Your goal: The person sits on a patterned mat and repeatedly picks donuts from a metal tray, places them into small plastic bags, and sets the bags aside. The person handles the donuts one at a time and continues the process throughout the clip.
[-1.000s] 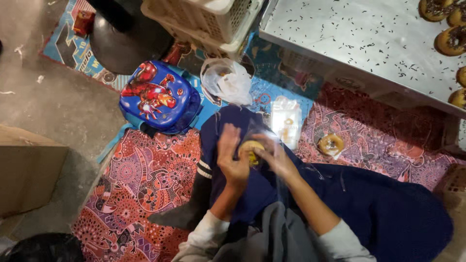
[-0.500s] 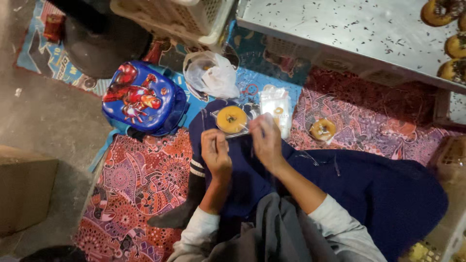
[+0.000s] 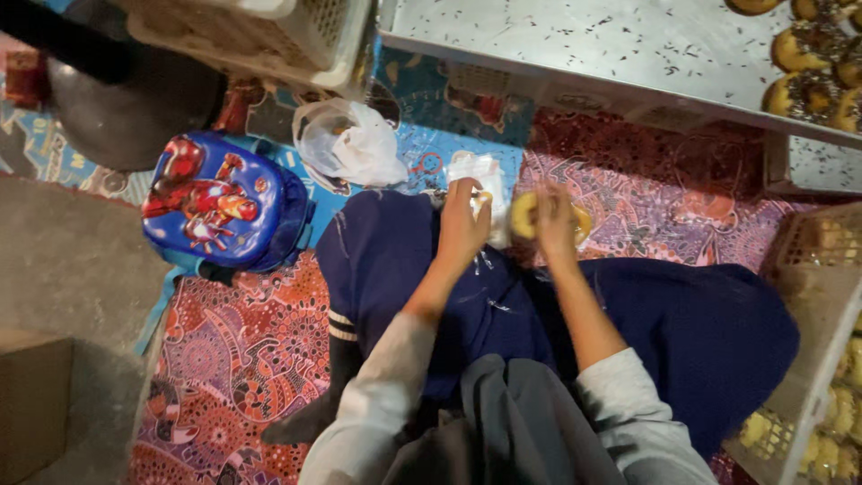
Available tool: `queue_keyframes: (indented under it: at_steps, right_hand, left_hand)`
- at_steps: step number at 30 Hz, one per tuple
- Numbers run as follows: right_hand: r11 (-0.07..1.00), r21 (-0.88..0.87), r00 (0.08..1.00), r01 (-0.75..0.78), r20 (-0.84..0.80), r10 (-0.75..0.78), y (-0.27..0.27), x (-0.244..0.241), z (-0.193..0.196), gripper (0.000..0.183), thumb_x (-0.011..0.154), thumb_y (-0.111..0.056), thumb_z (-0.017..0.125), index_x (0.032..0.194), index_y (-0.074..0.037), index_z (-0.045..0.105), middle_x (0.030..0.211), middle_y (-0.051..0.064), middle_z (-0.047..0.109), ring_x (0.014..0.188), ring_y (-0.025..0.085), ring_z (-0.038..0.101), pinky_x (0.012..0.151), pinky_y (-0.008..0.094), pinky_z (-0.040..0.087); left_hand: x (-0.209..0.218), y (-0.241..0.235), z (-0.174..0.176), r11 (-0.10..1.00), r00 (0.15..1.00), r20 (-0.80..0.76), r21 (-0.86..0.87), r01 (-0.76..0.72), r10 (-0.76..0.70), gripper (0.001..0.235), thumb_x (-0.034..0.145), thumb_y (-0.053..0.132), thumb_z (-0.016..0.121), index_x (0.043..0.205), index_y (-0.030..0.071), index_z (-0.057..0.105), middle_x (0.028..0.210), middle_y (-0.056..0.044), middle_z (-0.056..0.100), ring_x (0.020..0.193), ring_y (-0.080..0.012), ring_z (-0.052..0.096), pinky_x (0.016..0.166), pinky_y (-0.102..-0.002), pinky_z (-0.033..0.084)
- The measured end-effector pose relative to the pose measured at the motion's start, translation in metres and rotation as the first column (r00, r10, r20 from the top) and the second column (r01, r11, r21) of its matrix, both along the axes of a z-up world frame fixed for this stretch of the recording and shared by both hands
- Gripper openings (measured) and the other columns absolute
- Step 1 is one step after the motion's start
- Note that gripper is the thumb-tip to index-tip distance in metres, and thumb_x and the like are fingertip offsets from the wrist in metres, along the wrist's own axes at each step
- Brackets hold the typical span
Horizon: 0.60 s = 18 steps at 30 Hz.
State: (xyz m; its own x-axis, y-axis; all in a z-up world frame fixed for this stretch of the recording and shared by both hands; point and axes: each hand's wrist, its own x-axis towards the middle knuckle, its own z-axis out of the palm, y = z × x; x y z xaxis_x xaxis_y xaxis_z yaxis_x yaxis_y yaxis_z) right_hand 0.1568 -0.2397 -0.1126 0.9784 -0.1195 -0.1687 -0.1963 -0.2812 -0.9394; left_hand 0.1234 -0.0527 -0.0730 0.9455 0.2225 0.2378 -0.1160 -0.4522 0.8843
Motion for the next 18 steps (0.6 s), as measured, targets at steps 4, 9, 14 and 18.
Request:
queue_keyframes:
  at_steps: [4,9,14,18]
  right_hand:
    - [0.806,-0.583,0.982,0.106,0.187,0.006,-0.064,0.007,-0.012,0.027,0.109,-0.028,0.06,0.123,-0.007,0.068,0.117,0.02,0.068,0.11,0.037,0.062,0.096,0.048,0.048]
    - [0.712,-0.682,0.923,0.168,0.362,0.129,-0.057,0.016,-0.008,0.042,0.1,-0.026,0.068,0.132,0.001,0.065,0.136,0.031,0.054,0.127,0.045,0.048,0.107,0.054,0.037]
    - [0.891,-0.448,0.92,-0.065,0.32,0.228,-0.011,0.041,-0.006,0.044,0.102,-0.032,0.068,0.132,-0.001,0.064,0.142,0.029,0.055,0.134,0.046,0.05,0.114,0.05,0.04]
    - [0.916,-0.38,0.919,-0.129,0.301,0.255,0.005,0.07,0.002,0.048,0.101,-0.039,0.068,0.131,-0.001,0.063,0.133,0.025,0.063,0.128,0.041,0.057,0.11,0.047,0.044]
  left_hand:
    - [0.065,0.001,-0.089,0.875,0.984,-0.136,0.483,-0.037,0.117,0.04,0.071,-0.001,0.067,0.11,-0.003,0.057,0.114,-0.025,0.059,0.101,-0.0452,0.063,0.072,-0.049,0.055]
    - [0.064,0.002,-0.148,0.818,0.947,-0.31,0.565,0.111,0.085,0.017,0.09,0.0,0.062,0.106,0.005,0.062,0.115,-0.017,0.063,0.096,-0.0389,0.069,0.075,-0.05,0.058]
    - [0.065,0.007,-0.129,0.854,0.978,-0.192,0.519,0.029,0.083,0.026,0.078,-0.004,0.061,0.104,-0.002,0.062,0.11,-0.022,0.06,0.085,-0.0455,0.066,0.064,-0.053,0.055]
    - [0.077,0.006,-0.105,0.817,0.974,-0.226,0.563,0.127,0.004,0.011,0.081,0.001,0.062,0.091,0.004,0.062,0.107,-0.019,0.062,0.085,-0.0443,0.067,0.068,-0.055,0.055]
